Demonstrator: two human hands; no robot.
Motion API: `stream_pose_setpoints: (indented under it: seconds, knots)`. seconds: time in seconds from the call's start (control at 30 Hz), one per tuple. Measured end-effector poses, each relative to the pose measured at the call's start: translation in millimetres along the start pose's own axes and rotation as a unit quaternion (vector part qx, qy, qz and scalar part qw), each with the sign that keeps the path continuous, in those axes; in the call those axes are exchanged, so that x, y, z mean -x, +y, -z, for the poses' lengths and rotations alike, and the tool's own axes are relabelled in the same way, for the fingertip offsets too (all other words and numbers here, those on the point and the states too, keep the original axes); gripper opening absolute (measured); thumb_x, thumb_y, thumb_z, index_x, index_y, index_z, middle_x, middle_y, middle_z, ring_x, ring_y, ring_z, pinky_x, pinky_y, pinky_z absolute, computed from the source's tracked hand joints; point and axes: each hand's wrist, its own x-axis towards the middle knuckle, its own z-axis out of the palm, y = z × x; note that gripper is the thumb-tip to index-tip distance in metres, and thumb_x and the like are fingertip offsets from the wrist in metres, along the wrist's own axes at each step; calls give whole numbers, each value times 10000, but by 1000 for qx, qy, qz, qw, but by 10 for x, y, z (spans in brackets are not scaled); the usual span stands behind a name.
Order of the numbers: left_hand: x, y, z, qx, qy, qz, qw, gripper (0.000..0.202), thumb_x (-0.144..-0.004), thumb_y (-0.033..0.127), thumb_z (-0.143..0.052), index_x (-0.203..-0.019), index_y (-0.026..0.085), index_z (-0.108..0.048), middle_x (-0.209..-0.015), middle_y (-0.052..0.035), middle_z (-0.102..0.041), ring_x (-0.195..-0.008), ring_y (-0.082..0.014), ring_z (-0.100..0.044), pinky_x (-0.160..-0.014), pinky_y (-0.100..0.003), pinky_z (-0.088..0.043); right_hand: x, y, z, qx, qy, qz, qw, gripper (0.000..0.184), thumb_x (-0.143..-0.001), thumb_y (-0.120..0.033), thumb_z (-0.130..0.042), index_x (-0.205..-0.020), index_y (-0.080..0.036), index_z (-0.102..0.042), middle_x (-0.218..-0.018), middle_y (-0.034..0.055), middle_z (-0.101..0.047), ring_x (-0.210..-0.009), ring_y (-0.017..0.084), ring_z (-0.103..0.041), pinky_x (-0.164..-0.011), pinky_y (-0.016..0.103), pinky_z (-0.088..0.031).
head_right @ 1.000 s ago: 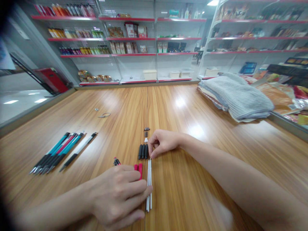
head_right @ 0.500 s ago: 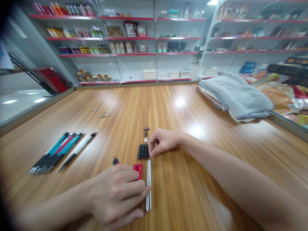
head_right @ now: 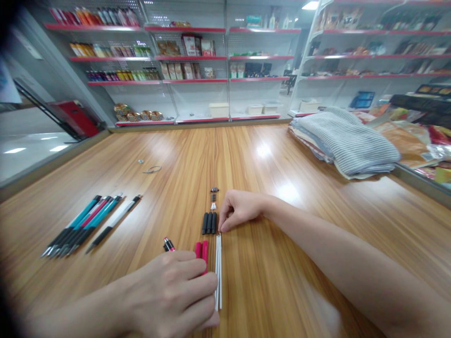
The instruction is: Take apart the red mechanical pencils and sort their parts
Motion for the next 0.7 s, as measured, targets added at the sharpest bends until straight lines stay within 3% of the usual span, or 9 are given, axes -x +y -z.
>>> stream_pose_setpoints:
  seconds: [0.7]
  knots:
    - [-2,37,-66,2,2,-4,1000,236,-822,225,-559,-625,203,-430,-608,34,-433,-436,-119,-403,-393,-320,-251,-8,53,-4,-19,2,5,1000,292,-741,-322,-749,-927,-98,-765,-857,88,-755,-729,138,-678,-647,185,-497]
